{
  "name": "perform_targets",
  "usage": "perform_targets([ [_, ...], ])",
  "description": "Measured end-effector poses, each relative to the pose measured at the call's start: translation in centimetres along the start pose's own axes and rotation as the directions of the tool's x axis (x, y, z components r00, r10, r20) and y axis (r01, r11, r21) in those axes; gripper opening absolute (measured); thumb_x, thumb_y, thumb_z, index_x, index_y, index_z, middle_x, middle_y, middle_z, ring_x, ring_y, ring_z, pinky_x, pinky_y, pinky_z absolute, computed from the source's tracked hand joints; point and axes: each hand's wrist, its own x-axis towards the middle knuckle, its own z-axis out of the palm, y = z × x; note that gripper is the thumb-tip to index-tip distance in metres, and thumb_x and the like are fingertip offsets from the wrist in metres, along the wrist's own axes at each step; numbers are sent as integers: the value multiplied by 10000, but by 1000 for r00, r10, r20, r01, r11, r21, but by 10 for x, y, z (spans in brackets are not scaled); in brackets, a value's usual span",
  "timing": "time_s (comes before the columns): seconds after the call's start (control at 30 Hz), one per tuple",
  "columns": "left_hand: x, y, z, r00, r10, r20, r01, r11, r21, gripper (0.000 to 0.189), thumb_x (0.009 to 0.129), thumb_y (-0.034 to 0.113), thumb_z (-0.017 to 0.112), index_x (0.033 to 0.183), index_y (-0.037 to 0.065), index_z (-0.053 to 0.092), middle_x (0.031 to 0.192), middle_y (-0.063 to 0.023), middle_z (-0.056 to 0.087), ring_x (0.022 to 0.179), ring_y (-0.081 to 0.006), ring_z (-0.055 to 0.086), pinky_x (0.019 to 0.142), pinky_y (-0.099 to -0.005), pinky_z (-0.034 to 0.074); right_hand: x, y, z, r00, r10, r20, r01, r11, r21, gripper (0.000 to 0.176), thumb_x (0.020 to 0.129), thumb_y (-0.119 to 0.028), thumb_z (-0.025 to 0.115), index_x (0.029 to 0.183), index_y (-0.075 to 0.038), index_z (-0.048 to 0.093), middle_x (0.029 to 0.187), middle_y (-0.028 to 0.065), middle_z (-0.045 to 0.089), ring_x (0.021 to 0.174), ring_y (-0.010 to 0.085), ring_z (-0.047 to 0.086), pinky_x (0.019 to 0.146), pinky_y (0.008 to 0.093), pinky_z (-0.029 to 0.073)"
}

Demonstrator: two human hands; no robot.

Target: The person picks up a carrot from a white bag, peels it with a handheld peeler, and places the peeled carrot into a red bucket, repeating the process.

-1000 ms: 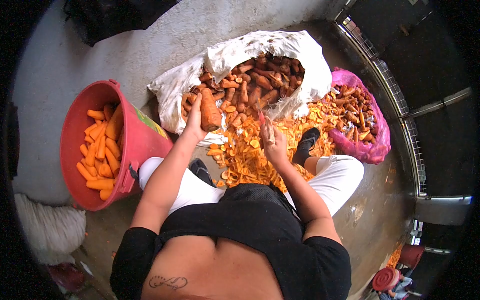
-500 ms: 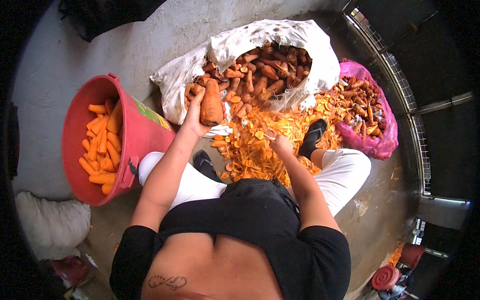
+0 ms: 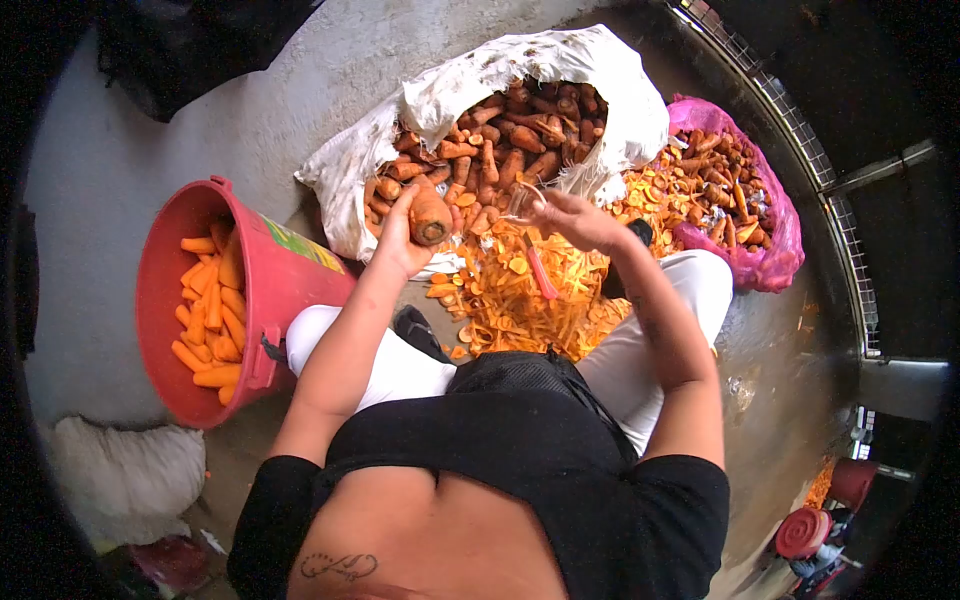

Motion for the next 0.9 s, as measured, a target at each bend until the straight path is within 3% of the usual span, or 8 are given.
perform_targets([
  [0.1,-10,-11,10,997,-76,-28,78,995,56,461,905,370,546,1202,42,413,1047,-184,539,871,-303,611,776,-447,563,-16,-48,0,994,-107,27,109,993,-53,348,975,-331,488,1147,-38,564,809,30,587,716,98,528,658,273,441],
  [0.2,-15,-27,12,994,-108,-7,108,988,107,453,923,389,492,1228,59,434,1082,-175,555,900,-303,615,746,-446,566,-5,-46,-4,981,-186,56,194,919,-344,342,975,-325,481,1166,-55,571,828,45,621,747,139,519,727,315,429],
  [0.27,-16,-34,7,989,-144,-18,145,984,99,362,935,360,486,1193,107,477,1115,-98,556,998,-260,588,812,-446,538,-6,-76,15,948,-319,-14,267,815,-514,327,973,-339,475,1085,-75,633,755,40,624,689,162,488,711,334,403],
  [0.37,-30,-45,14,990,-140,-12,140,989,41,346,948,344,462,1201,110,487,1146,-96,548,1040,-243,571,855,-438,514,0,-90,31,860,-509,-38,302,567,-766,338,970,-345,466,903,-109,699,668,14,611,675,176,468,694,339,371],
  [0.4,-28,-49,14,989,-142,-43,143,989,29,338,954,332,446,1197,102,495,1133,-95,559,1014,-235,586,850,-417,520,7,-86,36,769,-627,-123,348,572,-742,363,946,-320,514,705,-123,700,560,-8,572,613,166,449,652,314,349],
  [0.53,-19,-59,9,982,-187,-4,187,980,68,373,960,313,418,1305,185,479,1111,-87,582,947,-232,608,742,-404,545,14,-78,36,638,-755,-151,321,440,-839,301,837,-261,626,568,-133,666,478,18,517,514,193,432,627,325,347],
  [0.63,-23,-66,17,985,-157,73,147,981,129,341,957,317,430,1239,153,529,1092,-80,592,938,-220,610,733,-392,547,10,-79,37,644,-750,-149,330,448,-831,281,814,-250,636,559,-134,659,472,17,502,529,187,453,614,333,346],
  [0.9,-23,-75,20,981,-193,-33,196,958,209,354,903,388,532,1078,84,582,966,-67,638,873,-216,634,761,-399,548,3,-77,48,610,-792,8,419,315,-851,344,768,-184,656,453,-121,532,453,-12,497,502,174,459,583,322,343],
])
